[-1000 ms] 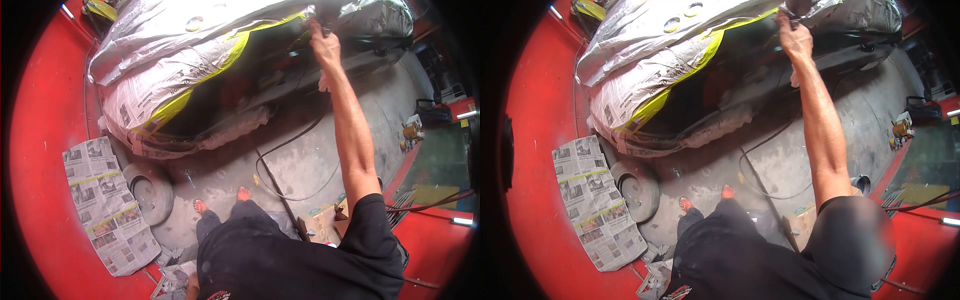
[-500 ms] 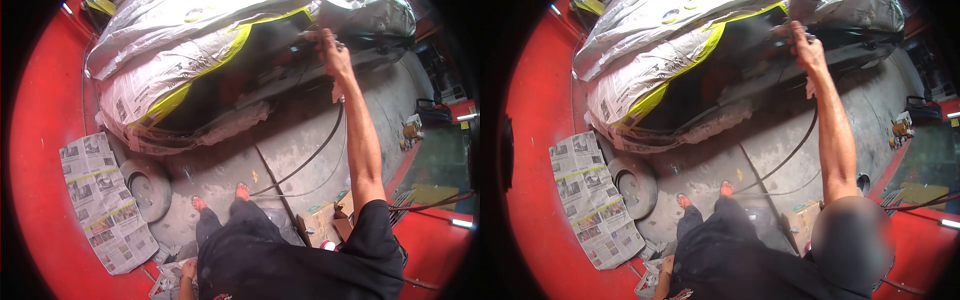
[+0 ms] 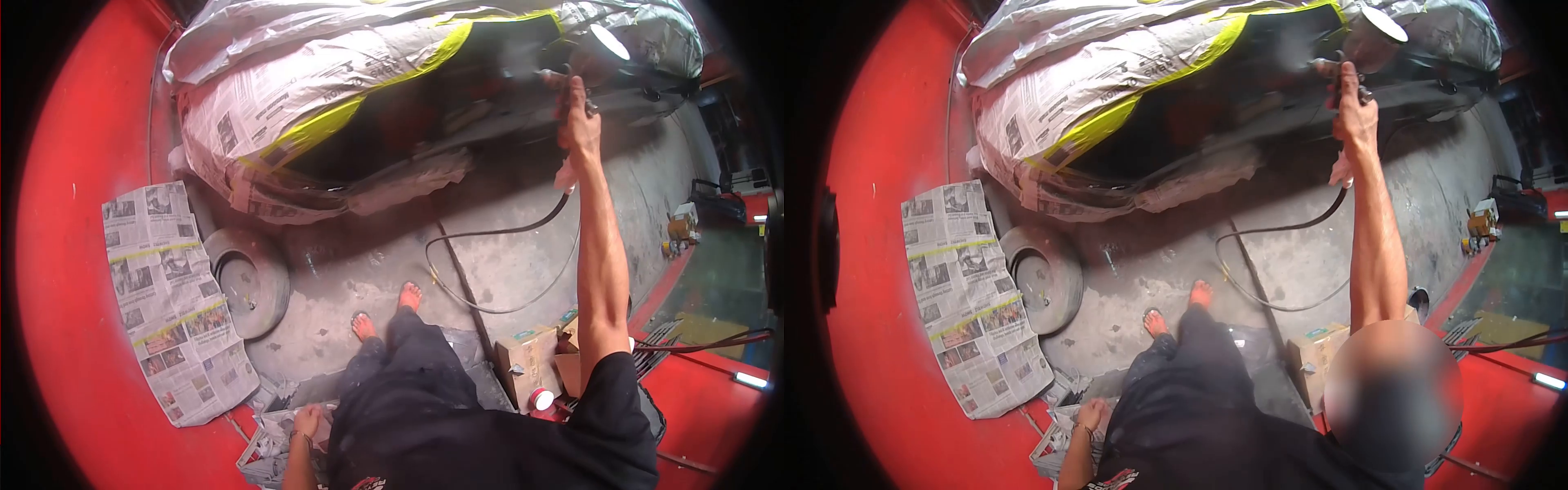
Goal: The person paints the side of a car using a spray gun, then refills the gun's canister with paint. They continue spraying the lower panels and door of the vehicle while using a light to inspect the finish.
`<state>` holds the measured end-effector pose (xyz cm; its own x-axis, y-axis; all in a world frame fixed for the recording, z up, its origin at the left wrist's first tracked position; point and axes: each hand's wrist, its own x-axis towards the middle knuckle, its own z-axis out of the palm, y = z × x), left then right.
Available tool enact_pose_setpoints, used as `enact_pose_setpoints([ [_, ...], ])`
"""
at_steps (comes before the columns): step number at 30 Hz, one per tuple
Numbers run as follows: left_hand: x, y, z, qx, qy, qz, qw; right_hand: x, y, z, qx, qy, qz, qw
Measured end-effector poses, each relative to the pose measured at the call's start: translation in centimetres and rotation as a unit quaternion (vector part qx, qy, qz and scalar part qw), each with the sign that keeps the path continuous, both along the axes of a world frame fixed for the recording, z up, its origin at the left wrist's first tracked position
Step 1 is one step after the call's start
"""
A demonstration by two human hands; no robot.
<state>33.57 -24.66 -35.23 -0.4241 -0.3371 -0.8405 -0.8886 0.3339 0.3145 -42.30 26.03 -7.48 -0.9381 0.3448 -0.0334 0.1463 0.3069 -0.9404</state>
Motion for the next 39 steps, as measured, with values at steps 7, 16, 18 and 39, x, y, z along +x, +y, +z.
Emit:
enact_pose_setpoints([
  [7, -7.4, 4.5, -2.8, 0.048, 0.099, -0.010, 0.994, 10.8, -13.9, -2.6, -0.117, -0.040, 0.121, 0.985],
  [16, -5.9, 6.8, -4.2, 0.098, 0.114, -0.150, 0.977, 15.6, -23.3, -3.8, -0.121, -0.028, 0.213, 0.969],
  [18, -4.1, 6.7, -6.0, 0.093, 0.117, -0.124, 0.981, 15.1, -22.7, -4.4, -0.117, -0.049, 0.207, 0.970],
  [39, -19.3, 28.0, -1.8, 0.241, 0.086, -0.375, 0.891, 3.8, 3.2, 5.1, -0.080, -0.020, 0.132, 0.988],
])
